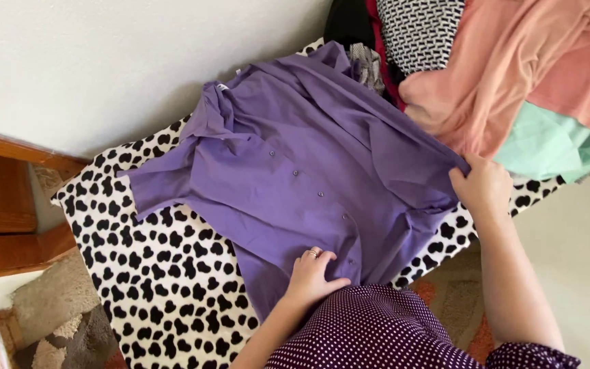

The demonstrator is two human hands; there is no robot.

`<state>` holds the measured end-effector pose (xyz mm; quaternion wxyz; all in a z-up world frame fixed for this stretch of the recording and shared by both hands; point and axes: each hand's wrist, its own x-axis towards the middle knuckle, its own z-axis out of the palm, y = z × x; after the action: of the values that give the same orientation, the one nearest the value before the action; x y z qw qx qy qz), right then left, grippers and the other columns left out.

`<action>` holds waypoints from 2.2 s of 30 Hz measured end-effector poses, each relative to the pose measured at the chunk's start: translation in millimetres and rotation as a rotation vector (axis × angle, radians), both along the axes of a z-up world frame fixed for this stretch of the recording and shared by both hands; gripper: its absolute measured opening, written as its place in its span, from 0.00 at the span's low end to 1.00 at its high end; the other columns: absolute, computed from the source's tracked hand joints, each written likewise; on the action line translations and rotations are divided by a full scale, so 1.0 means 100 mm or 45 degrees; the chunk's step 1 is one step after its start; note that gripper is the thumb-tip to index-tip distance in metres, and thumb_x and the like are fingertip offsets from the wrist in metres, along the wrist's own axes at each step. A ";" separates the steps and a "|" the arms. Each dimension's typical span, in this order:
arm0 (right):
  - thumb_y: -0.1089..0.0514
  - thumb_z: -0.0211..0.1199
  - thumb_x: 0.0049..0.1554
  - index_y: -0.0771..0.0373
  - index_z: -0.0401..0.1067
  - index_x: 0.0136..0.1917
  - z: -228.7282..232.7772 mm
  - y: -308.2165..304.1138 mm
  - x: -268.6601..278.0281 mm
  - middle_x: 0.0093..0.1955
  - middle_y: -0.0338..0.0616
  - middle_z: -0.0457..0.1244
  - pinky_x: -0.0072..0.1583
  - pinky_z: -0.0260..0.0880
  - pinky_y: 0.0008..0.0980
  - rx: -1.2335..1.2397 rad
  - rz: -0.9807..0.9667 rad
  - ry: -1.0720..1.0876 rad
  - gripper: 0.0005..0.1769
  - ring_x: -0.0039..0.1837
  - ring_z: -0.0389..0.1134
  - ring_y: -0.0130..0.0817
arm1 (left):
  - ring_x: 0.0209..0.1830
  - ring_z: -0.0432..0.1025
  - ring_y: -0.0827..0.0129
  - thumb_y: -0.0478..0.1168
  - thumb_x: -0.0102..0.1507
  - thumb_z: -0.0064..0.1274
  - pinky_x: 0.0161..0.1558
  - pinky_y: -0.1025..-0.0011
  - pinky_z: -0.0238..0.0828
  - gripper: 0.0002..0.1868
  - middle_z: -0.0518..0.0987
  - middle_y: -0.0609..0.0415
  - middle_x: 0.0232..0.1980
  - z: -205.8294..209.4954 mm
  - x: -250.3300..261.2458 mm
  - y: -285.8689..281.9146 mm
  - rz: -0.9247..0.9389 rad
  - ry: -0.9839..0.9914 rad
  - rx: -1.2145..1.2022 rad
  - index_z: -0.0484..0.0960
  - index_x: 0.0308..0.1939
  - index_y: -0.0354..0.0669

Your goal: The person folds a purple button-up shirt and a pink polo shirt on a leopard-print surface. They smooth each garment, fold sleeves and sides, then fold the shirts into neat rectangles and place them aside.

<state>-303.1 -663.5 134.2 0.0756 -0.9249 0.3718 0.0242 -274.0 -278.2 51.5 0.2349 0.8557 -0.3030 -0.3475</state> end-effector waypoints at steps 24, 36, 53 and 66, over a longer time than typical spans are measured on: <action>0.52 0.59 0.64 0.66 0.77 0.42 -0.66 0.09 -0.42 0.37 0.48 0.69 0.44 0.64 0.44 0.395 0.275 -0.660 0.16 0.39 0.67 0.45 | 0.46 0.74 0.60 0.57 0.56 0.61 0.49 0.59 0.71 0.26 0.80 0.54 0.40 -0.28 -0.63 0.92 1.283 -0.195 0.319 0.77 0.51 0.47; 0.39 0.66 0.54 0.62 0.69 0.65 -0.82 -0.11 -0.27 0.60 0.55 0.66 0.52 0.70 0.59 0.310 0.166 -0.162 0.34 0.56 0.69 0.60 | 0.40 0.75 0.53 0.42 0.64 0.48 0.46 0.55 0.70 0.10 0.80 0.47 0.37 -0.45 -0.74 0.90 1.372 -0.394 0.221 0.81 0.37 0.39; 0.46 0.67 0.54 0.53 0.70 0.58 -1.22 -0.46 -0.19 0.49 0.58 0.69 0.56 0.69 0.58 0.530 0.385 -0.511 0.21 0.54 0.71 0.64 | 0.45 0.79 0.46 0.56 0.63 0.62 0.47 0.52 0.74 0.26 0.84 0.40 0.41 -0.09 -1.39 1.50 1.994 -0.217 0.023 0.79 0.54 0.39; 0.47 0.73 0.44 0.47 0.75 0.61 -1.17 -0.67 -0.55 0.56 0.46 0.69 0.50 0.77 0.50 -0.348 0.517 -0.248 0.30 0.52 0.74 0.52 | 0.48 0.80 0.42 0.57 0.58 0.64 0.49 0.50 0.75 0.28 0.86 0.38 0.40 -0.33 -1.81 2.20 1.751 -0.056 0.214 0.82 0.52 0.40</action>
<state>-358.5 -730.9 17.4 -0.0210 -0.9802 0.1692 -0.1008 -455.3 -57.9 18.6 0.3284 0.8757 0.3314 -0.1247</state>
